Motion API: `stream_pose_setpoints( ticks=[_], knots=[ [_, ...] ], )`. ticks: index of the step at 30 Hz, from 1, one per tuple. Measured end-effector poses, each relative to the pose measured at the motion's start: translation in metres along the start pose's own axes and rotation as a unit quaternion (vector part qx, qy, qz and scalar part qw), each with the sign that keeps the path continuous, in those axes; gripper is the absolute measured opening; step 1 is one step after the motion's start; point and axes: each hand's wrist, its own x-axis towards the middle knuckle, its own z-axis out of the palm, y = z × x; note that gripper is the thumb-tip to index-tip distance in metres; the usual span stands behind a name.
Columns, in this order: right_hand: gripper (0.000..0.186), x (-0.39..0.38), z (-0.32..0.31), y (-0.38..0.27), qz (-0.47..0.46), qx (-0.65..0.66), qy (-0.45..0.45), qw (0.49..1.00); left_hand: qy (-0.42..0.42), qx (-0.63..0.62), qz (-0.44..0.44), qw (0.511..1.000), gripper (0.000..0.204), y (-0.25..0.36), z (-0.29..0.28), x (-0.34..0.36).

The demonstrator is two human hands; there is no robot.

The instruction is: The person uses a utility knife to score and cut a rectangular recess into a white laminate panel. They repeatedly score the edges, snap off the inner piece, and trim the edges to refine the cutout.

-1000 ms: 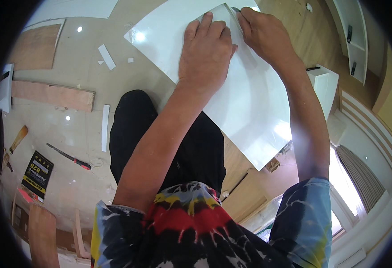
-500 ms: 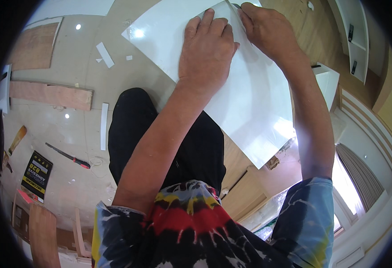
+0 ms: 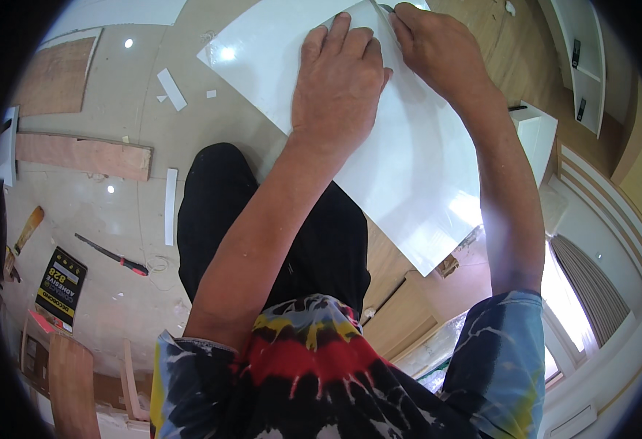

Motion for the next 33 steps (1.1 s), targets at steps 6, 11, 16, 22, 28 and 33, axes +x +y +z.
stream_pose_setpoints(
  ticks=[6,11,16,22,28,33],
  knots=[
    [0.020,0.000,0.001,-0.006,0.007,-0.031,0.000,0.999,-0.012,-0.016,-0.003,1.000,0.030,0.001,-0.002,0.001],
    [0.022,0.001,0.000,-0.014,0.039,-0.065,-0.032,0.997,0.008,-0.019,0.000,1.000,0.030,0.000,-0.001,0.000],
    [0.021,0.004,0.001,-0.016,0.059,-0.050,-0.046,0.996,0.009,-0.025,0.002,1.000,0.029,0.000,-0.001,-0.001],
    [0.018,0.013,-0.001,-0.015,0.060,-0.072,-0.088,0.992,0.029,-0.020,0.014,0.999,0.026,-0.001,0.008,-0.001],
    [0.019,0.017,0.008,0.006,-0.034,-0.058,-0.057,0.996,-0.019,0.010,0.005,1.000,0.030,0.004,0.002,0.006],
    [0.019,0.026,0.020,0.027,0.003,-0.055,-0.087,0.995,-0.025,0.021,0.004,0.999,0.032,0.005,0.006,0.009]
  ],
)
